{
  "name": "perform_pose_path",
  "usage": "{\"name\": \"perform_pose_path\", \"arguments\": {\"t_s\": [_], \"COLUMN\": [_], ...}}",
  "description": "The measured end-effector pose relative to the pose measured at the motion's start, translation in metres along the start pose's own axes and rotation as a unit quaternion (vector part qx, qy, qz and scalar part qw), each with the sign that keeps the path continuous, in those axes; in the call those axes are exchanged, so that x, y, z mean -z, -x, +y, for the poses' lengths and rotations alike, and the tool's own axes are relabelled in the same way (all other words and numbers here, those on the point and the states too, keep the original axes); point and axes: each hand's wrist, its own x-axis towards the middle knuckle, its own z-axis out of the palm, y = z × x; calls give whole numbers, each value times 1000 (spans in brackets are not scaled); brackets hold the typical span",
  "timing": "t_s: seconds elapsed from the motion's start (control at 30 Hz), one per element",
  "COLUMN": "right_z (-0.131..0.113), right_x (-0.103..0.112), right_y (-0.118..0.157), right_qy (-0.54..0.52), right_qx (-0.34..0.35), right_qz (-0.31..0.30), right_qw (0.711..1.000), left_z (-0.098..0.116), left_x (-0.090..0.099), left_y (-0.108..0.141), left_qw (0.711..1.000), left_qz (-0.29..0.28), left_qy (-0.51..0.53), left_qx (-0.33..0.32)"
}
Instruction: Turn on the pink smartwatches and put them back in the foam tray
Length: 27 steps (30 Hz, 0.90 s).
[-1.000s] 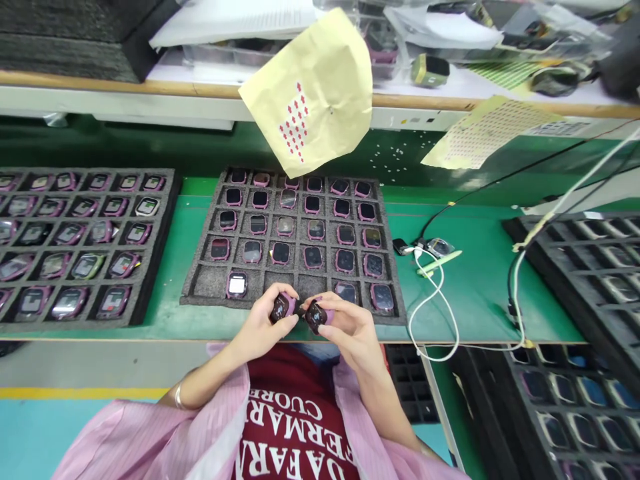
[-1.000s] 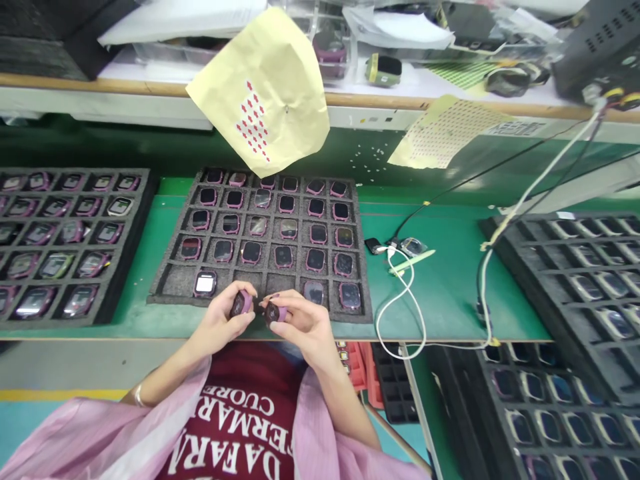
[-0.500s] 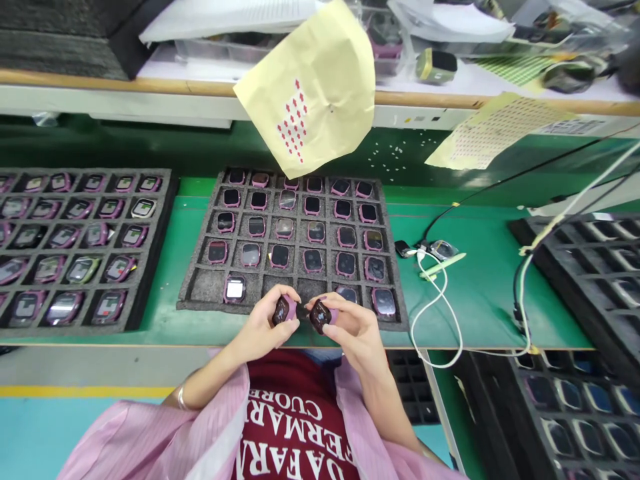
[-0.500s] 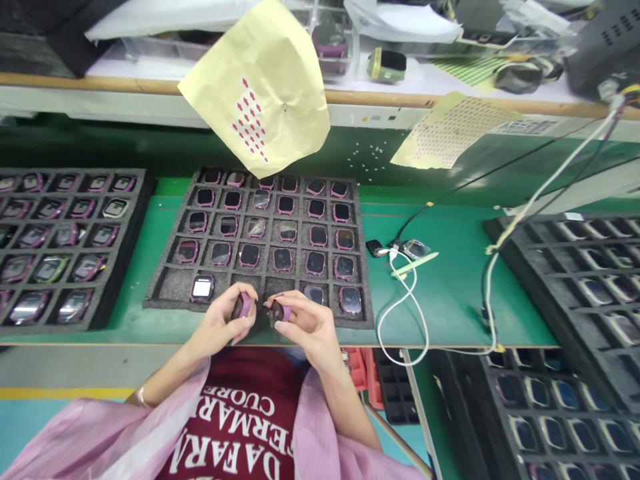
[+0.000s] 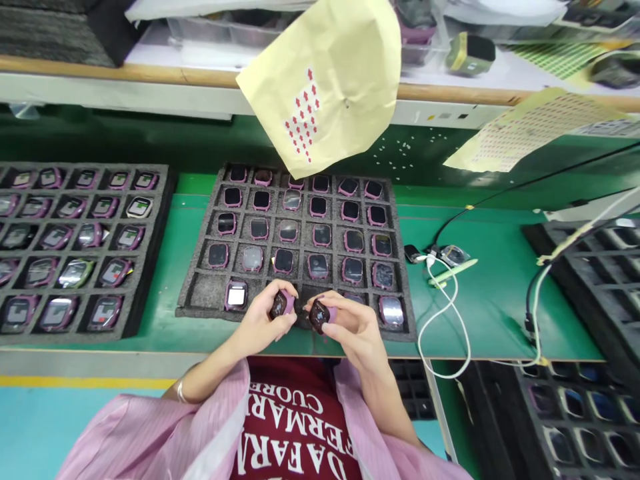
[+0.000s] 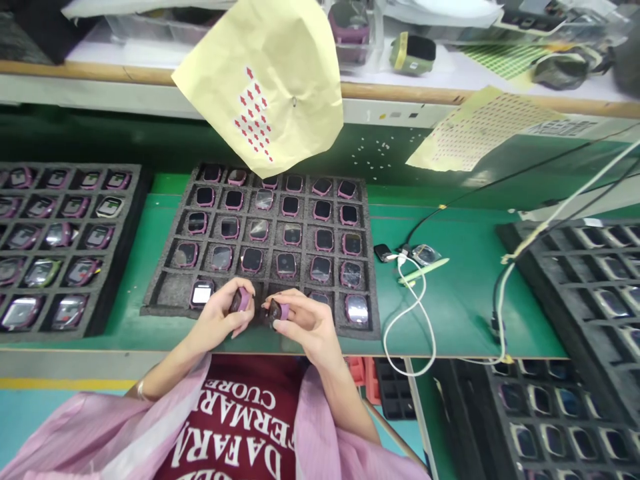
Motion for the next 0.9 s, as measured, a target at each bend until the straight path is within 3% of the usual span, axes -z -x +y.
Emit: {"name": "perform_pose_path", "arguments": {"t_s": [0.13, 0.57, 0.77, 0.9], "right_z": [1, -2, -2, -3], "right_x": [0, 4, 5, 4], "right_y": [-2, 2, 1, 0], "right_qy": [6, -9, -9, -51], "right_qx": [9, 21, -18, -57], "right_qz": [3, -30, -2, 10], "right_qw": [1000, 999, 1000, 997], "left_z": [1, 10, 8, 0], "left_x": [2, 1, 1, 2], "left_y": [-2, 8, 6, 2], "left_qw": [1000, 996, 999, 997], "left_qz": [21, -39, -13, -17], "left_qy": [4, -27, -28, 77], "left_qx": [-15, -76, -33, -7]}}
